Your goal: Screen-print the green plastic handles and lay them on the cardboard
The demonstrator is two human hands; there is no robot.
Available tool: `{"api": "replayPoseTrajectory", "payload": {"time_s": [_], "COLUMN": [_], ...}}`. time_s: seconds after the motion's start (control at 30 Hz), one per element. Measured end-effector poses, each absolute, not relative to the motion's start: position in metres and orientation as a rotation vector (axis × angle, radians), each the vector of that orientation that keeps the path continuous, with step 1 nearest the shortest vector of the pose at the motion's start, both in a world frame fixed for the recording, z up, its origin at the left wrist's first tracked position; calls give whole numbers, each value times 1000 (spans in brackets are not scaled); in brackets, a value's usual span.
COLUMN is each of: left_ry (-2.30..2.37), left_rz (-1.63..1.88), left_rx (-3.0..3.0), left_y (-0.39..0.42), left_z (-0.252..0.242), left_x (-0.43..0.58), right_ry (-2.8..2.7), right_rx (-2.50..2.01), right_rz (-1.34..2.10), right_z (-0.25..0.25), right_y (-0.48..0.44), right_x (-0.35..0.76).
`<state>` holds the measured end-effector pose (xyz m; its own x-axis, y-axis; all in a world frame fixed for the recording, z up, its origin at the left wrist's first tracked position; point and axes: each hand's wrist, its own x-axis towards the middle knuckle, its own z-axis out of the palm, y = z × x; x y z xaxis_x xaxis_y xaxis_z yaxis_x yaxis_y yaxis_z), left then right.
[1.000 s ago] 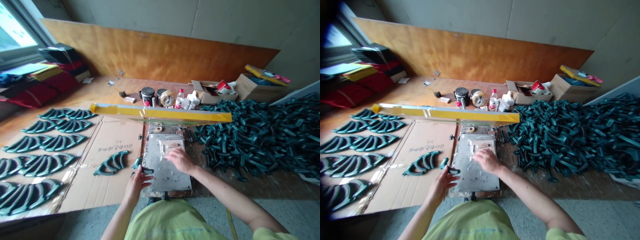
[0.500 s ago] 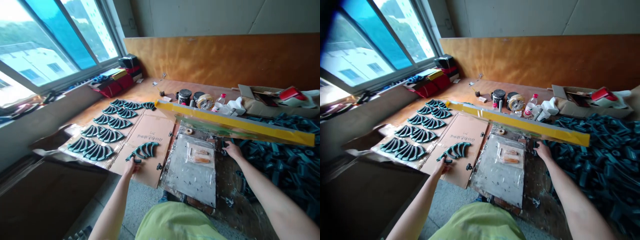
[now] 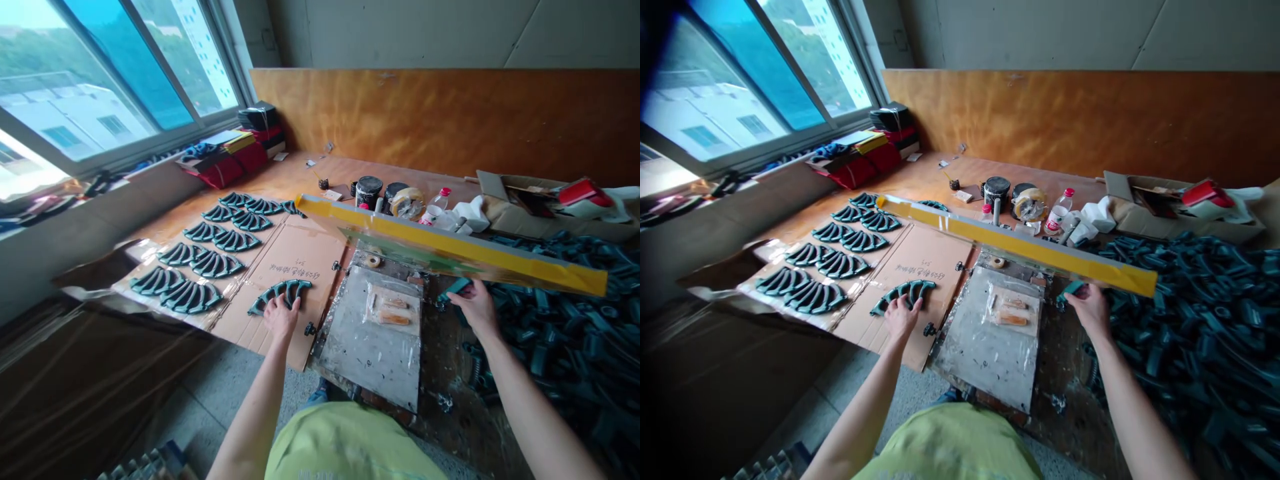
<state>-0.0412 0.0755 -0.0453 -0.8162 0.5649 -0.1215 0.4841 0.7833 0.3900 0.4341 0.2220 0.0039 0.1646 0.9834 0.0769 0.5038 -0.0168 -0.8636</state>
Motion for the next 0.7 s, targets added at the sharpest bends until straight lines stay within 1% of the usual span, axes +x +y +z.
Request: {"api": "replayPoseTrajectory", "payload": {"time_s": [0.13, 0.23, 0.3, 0.4, 0.5, 0.6, 0.7], "left_ry": [2819, 2863, 2871, 2829, 2720, 2571, 2422], "left_rz": [403, 363, 353, 364, 386, 416, 438], "left_rx": [758, 730, 776, 975, 1253, 1511, 1693], "left_y": [102, 107, 104, 103, 122, 170, 237], "left_z": [-51, -51, -51, -53, -52, -46, -40], "left_x": [-19, -22, -28, -40, -60, -91, -127], "right_ry": [-1470, -1629, -1753, -1900, -2006, -2044, -2031], "right_rx": [-1329, -1292, -1306, -1278, -1240, -1314, -1417], "right_rz": [1007, 1143, 1168, 1055, 924, 788, 662], "right_z": [21, 18, 12, 1, -7, -11, -5], "right_y": [178, 163, 162, 168, 173, 173, 166], "right_x": [375, 347, 341, 343, 344, 339, 331]}}
